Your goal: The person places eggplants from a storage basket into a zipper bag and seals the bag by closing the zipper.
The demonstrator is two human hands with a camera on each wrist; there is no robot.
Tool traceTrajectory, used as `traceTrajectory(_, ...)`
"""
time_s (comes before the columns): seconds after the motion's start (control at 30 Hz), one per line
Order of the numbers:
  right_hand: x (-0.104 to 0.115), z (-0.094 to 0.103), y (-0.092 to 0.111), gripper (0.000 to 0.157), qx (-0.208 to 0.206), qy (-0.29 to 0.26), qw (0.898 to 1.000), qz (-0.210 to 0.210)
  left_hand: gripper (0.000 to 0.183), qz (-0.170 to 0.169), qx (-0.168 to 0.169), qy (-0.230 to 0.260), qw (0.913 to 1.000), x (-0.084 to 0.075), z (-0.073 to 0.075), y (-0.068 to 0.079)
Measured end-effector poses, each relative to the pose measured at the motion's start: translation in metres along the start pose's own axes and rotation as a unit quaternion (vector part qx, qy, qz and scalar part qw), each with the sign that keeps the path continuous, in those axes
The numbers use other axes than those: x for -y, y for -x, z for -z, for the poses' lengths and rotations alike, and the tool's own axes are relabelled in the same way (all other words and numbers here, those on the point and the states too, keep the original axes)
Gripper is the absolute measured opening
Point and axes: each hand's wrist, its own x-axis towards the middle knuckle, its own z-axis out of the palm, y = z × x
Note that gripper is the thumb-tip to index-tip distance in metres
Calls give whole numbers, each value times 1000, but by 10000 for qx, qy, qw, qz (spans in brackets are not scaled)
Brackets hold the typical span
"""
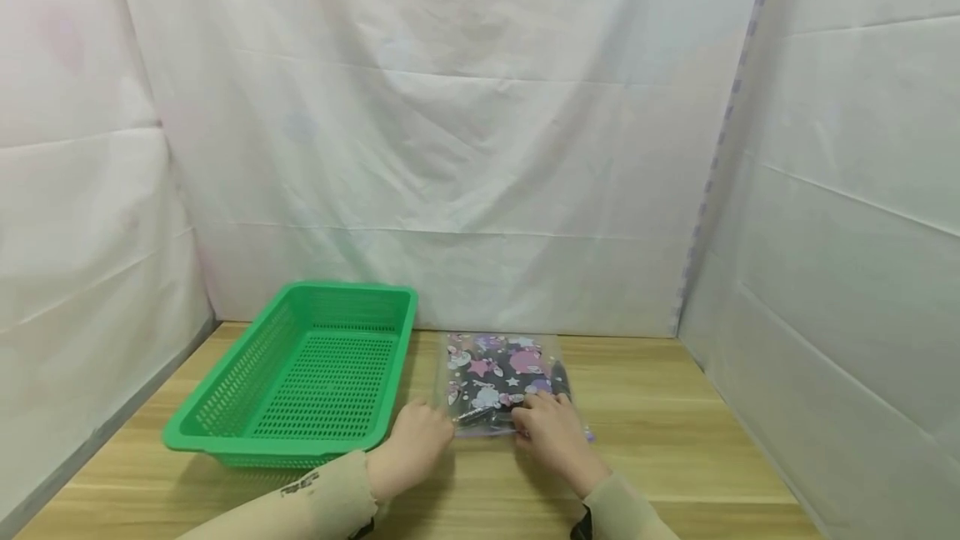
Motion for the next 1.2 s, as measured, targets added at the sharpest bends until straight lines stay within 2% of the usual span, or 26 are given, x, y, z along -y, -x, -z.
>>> traceTrajectory(0.27, -4, 2, 4, 24, 117, -18, 9999, -32, 9, -59, -125, -45, 9999, 1, 2, 1)
traceTrajectory(0.53, -7, 3, 9, 29, 51, -115, 9999, 33, 8, -121, 427, -42, 9990, 0, 4, 1)
traceTrajectory(0.7, -9, 2, 10, 30, -42, -92, 9999, 98, 10, -111, 325, -31, 9994, -1, 2, 1)
traceTrajectory(1.2, -15, 4, 17, 29, 42, -70, 10000, 8, 13, -107, 58, -183, 9998, -2, 2, 2)
